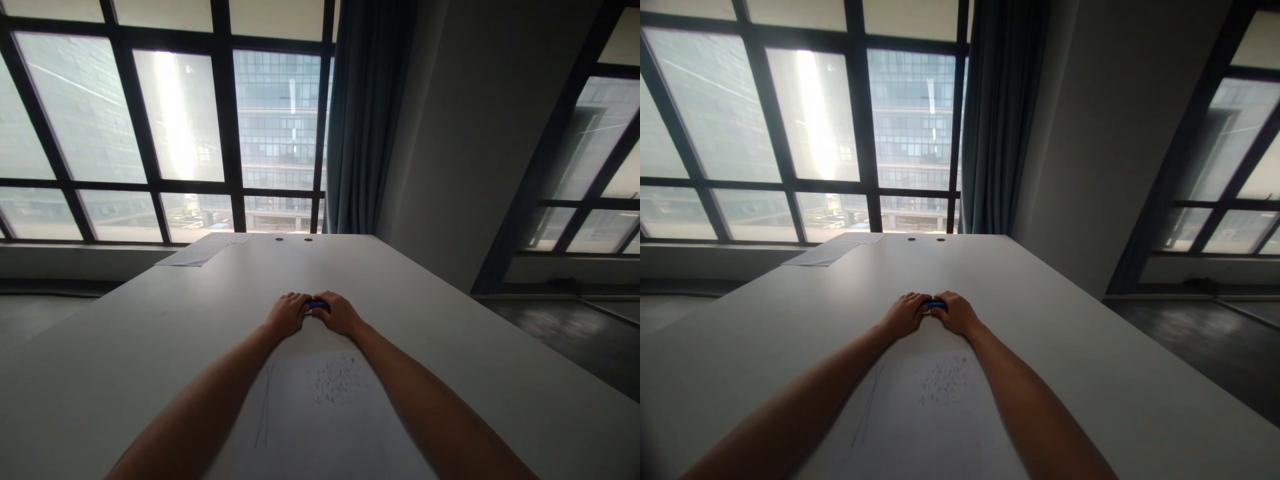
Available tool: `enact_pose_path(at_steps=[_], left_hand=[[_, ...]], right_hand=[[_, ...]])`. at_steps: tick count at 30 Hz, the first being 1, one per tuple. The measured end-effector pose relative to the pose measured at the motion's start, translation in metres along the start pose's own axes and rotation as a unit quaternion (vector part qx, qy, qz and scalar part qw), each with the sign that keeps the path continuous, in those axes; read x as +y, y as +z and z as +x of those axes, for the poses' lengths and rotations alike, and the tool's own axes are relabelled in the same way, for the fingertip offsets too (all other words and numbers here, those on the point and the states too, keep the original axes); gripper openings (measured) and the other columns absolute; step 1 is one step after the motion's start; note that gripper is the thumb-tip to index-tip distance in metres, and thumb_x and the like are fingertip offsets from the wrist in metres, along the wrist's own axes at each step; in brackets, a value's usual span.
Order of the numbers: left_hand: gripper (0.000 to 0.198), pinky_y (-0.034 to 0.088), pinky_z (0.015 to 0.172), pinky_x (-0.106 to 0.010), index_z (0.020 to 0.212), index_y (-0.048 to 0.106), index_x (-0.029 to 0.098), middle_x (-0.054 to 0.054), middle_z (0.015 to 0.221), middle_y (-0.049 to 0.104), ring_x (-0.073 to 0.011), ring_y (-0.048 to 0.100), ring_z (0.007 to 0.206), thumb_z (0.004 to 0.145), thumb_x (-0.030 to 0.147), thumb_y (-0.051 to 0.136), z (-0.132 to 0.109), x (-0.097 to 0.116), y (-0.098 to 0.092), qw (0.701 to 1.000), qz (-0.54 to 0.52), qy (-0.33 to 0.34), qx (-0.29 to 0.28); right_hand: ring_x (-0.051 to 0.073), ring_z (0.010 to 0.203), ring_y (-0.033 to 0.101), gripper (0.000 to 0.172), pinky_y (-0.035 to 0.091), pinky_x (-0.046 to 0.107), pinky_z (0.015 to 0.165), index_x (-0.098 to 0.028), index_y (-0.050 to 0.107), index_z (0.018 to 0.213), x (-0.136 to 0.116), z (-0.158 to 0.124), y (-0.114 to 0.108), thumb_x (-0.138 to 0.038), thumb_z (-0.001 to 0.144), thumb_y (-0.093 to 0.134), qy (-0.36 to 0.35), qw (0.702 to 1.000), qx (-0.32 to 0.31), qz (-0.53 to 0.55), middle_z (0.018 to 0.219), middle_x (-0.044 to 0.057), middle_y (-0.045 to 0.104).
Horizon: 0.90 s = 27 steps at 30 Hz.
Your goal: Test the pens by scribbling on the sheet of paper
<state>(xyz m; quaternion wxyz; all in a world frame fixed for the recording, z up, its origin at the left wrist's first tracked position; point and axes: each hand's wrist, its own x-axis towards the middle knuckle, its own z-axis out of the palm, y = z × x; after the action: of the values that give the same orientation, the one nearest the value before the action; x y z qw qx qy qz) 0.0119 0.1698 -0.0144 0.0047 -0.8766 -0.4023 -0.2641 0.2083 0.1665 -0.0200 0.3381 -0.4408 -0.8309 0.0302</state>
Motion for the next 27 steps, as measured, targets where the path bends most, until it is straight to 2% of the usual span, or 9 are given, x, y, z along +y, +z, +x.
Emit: enact_pose_path(at_steps=[6, 13, 17, 20, 23, 27], left_hand=[[0.046, 0.043, 0.092, -0.038, 0.12, 0.058, 0.022, -0.008, 0.111, 0.065, -0.0248, 0.057, 0.104, 0.089, 0.055, 0.045, -0.002, 0.0, -0.001, 0.999, 0.011, -0.041, 0.011], [0.046, 0.044, 0.095, -0.037, 0.124, 0.057, 0.022, -0.008, 0.114, 0.065, -0.0238, 0.056, 0.107, 0.087, 0.048, 0.051, -0.004, -0.003, -0.002, 1.0, -0.009, -0.029, 0.007], [0.047, 0.044, 0.094, -0.037, 0.123, 0.057, 0.021, -0.008, 0.113, 0.065, -0.0246, 0.056, 0.106, 0.084, 0.046, 0.056, -0.005, -0.004, -0.002, 1.0, -0.016, -0.011, 0.016], [0.047, 0.044, 0.095, -0.038, 0.123, 0.056, 0.021, -0.007, 0.115, 0.065, -0.0247, 0.057, 0.106, 0.082, 0.044, 0.059, -0.005, -0.006, 0.001, 0.999, -0.025, -0.002, 0.022], [0.049, 0.045, 0.095, -0.038, 0.124, 0.055, 0.022, -0.007, 0.117, 0.064, -0.0251, 0.057, 0.107, 0.08, 0.043, 0.062, -0.005, -0.009, 0.004, 0.999, -0.036, 0.002, 0.028], [0.048, 0.045, 0.093, -0.038, 0.122, 0.056, 0.022, -0.007, 0.114, 0.064, -0.025, 0.057, 0.105, 0.079, 0.042, 0.064, -0.005, -0.011, 0.005, 0.998, -0.048, -0.001, 0.042]], right_hand=[[0.024, 0.102, 0.059, 0.043, 0.045, 0.038, 0.092, -0.019, 0.061, 0.118, -0.005, -0.001, -0.004, -0.044, 0.083, 0.062, 0.013, 0.999, 0.008, -0.042, 0.111, 0.011, 0.064], [0.026, 0.11, 0.056, 0.052, 0.043, 0.041, 0.097, -0.017, 0.056, 0.125, -0.004, -0.006, -0.004, -0.038, 0.078, 0.066, 0.021, 0.999, 0.001, -0.035, 0.121, 0.012, 0.06], [0.025, 0.106, 0.058, 0.044, 0.043, 0.039, 0.096, -0.018, 0.061, 0.118, -0.006, -0.008, -0.008, -0.035, 0.077, 0.067, 0.031, 0.999, 0.014, -0.027, 0.115, 0.01, 0.063], [0.023, 0.106, 0.058, 0.034, 0.043, 0.036, 0.096, -0.018, 0.062, 0.116, -0.007, -0.01, -0.009, -0.032, 0.085, 0.059, 0.036, 0.999, 0.022, -0.01, 0.115, 0.01, 0.063], [0.021, 0.109, 0.057, 0.033, 0.042, 0.034, 0.097, -0.017, 0.061, 0.117, -0.006, -0.012, -0.007, -0.032, 0.09, 0.052, 0.043, 0.999, 0.03, -0.007, 0.118, 0.01, 0.062], [0.022, 0.109, 0.056, 0.03, 0.04, 0.038, 0.096, -0.017, 0.062, 0.113, -0.005, -0.008, -0.01, -0.032, 0.092, 0.048, 0.053, 0.994, 0.089, -0.036, 0.115, 0.01, 0.063]])
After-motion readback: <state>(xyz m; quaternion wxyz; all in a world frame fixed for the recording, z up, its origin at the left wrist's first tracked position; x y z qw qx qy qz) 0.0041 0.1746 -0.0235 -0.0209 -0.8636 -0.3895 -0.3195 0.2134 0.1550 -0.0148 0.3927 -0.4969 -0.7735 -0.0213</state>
